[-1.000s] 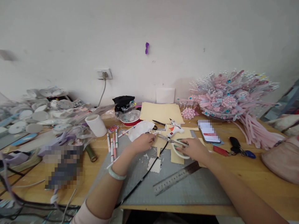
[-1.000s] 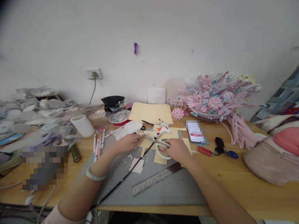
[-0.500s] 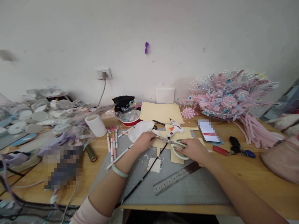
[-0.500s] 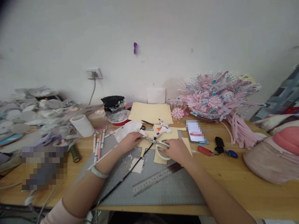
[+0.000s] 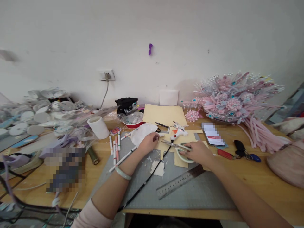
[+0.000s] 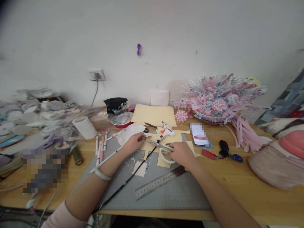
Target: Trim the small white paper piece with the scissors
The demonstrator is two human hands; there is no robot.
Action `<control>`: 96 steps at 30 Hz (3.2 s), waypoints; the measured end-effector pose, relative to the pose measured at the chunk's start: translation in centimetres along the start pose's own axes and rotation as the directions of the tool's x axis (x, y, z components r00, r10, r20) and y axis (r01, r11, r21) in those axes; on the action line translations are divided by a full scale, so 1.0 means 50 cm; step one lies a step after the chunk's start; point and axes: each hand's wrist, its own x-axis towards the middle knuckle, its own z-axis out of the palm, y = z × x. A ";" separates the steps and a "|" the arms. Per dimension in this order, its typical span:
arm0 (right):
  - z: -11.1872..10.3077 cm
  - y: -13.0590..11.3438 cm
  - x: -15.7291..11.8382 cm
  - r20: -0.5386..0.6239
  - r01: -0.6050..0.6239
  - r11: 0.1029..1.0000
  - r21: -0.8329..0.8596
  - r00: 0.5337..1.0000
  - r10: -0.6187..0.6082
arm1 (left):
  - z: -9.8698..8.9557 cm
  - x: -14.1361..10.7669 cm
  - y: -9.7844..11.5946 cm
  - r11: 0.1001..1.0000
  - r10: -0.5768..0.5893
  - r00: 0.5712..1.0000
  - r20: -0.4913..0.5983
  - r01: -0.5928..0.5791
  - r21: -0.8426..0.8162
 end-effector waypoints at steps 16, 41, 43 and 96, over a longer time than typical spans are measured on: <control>0.016 0.007 0.010 0.262 -0.218 0.792 0.570 0.962 0.076 | -0.001 0.000 0.000 0.997 -0.075 0.997 -0.029 0.075 -0.026; 0.034 -0.003 0.014 0.125 0.017 0.911 0.413 0.989 -0.075 | -0.002 -0.001 -0.004 0.995 -0.094 0.995 -0.032 0.093 -0.047; 0.034 -0.001 0.014 0.134 -0.014 0.914 0.405 0.990 -0.044 | -0.003 -0.001 -0.003 0.988 -0.119 0.993 -0.019 0.117 -0.096; 0.051 -0.021 0.015 0.107 -0.032 0.953 0.300 0.994 0.000 | 0.001 0.001 -0.008 0.979 -0.146 0.989 -0.024 0.141 -0.146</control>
